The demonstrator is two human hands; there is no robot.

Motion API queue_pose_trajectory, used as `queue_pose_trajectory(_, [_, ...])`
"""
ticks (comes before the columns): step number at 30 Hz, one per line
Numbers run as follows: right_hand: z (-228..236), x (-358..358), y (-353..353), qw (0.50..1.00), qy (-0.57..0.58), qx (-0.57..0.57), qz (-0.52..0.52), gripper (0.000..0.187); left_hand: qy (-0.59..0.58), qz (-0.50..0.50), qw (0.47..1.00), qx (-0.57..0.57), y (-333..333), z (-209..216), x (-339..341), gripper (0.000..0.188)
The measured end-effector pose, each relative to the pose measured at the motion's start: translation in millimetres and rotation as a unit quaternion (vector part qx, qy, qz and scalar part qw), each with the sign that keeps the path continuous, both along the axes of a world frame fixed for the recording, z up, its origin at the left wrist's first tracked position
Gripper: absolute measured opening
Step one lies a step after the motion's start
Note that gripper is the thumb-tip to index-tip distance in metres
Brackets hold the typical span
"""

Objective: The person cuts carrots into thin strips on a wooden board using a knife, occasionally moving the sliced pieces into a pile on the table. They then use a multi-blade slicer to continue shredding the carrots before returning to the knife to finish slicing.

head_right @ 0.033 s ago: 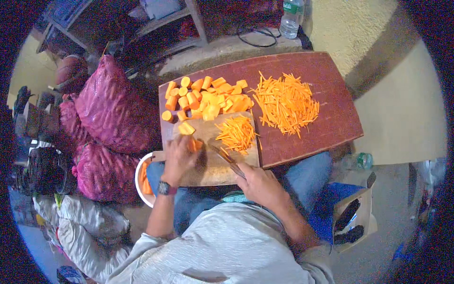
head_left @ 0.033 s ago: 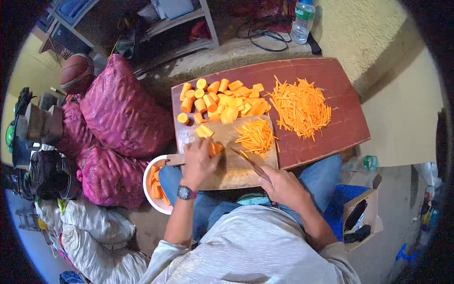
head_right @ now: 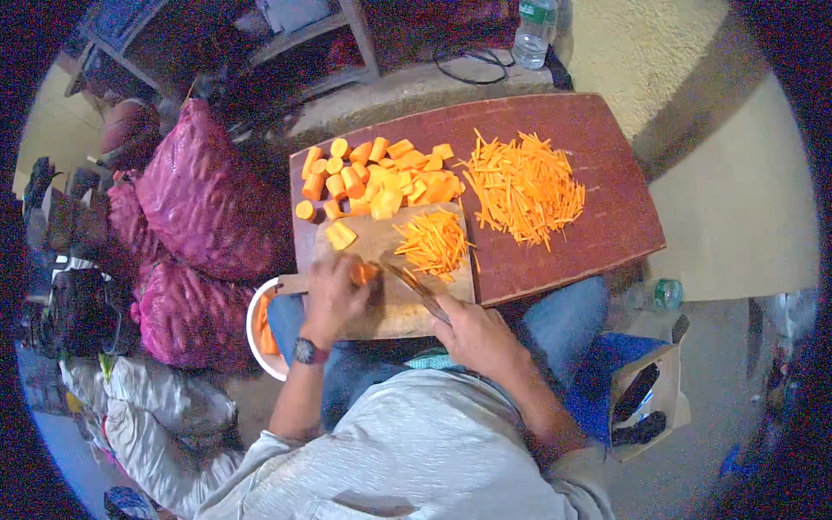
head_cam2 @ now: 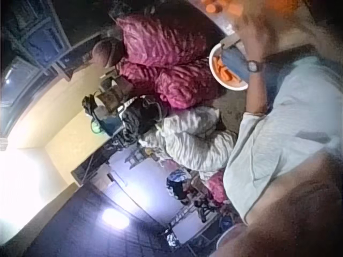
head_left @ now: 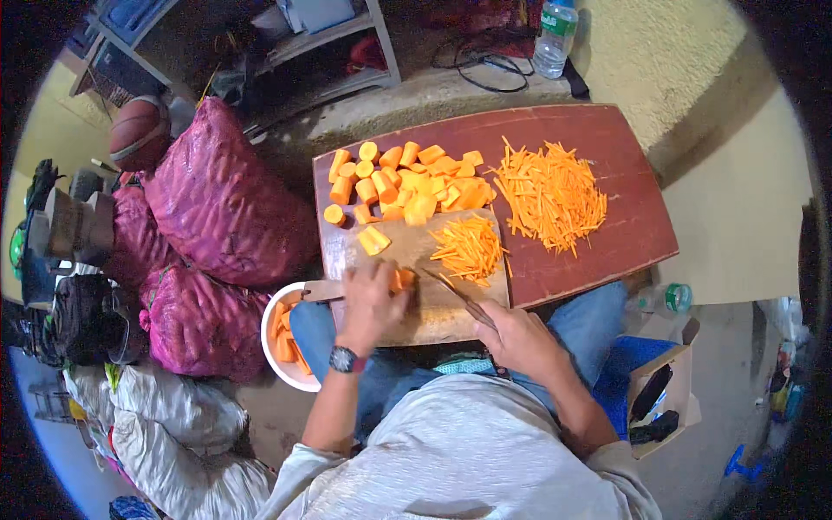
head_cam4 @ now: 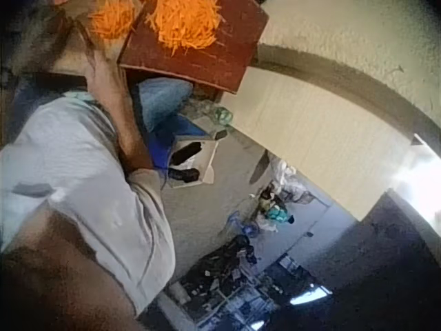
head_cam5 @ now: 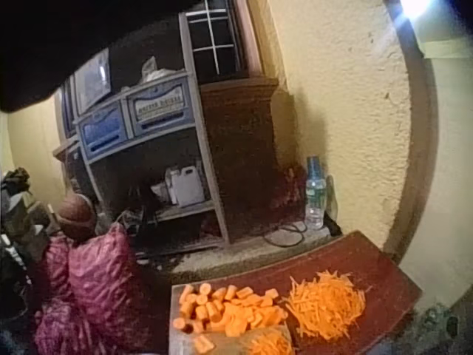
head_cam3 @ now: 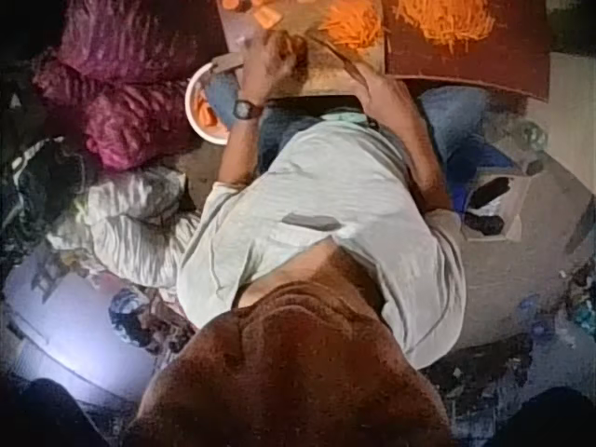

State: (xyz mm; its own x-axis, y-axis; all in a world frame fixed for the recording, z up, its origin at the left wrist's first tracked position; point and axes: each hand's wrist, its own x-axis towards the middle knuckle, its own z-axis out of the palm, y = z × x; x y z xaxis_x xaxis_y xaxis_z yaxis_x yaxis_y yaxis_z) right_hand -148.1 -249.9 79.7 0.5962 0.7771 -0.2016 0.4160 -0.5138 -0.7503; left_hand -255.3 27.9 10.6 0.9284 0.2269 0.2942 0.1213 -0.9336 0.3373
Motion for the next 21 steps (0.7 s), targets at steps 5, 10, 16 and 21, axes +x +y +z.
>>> queue_pose_trajectory(5, [3, 9, 5, 0.999, 0.016, 0.002, 0.029, 0.037, -0.038, -0.028, 0.997, -0.059, -58, -17, -12, 0.035])
queue_pose_trajectory(10, [-1, -1, 3, 0.999, -0.004, 0.021, 0.025, 0.043, -0.041, 0.013, 0.996, -0.077, -58, 0, -17, 0.036])
queue_pose_trajectory(16, [9, -2, 0, 0.999, 0.018, -0.02, 0.039, 0.046, -0.062, 0.0, 0.985, -0.159, -62, -18, -16, 0.032])
queue_pose_trajectory(21, [18, -5, -16, 0.999, 0.009, -0.039, 0.029, 0.042, -0.085, -0.05, 0.982, -0.161, -82, -16, -17, 0.03])
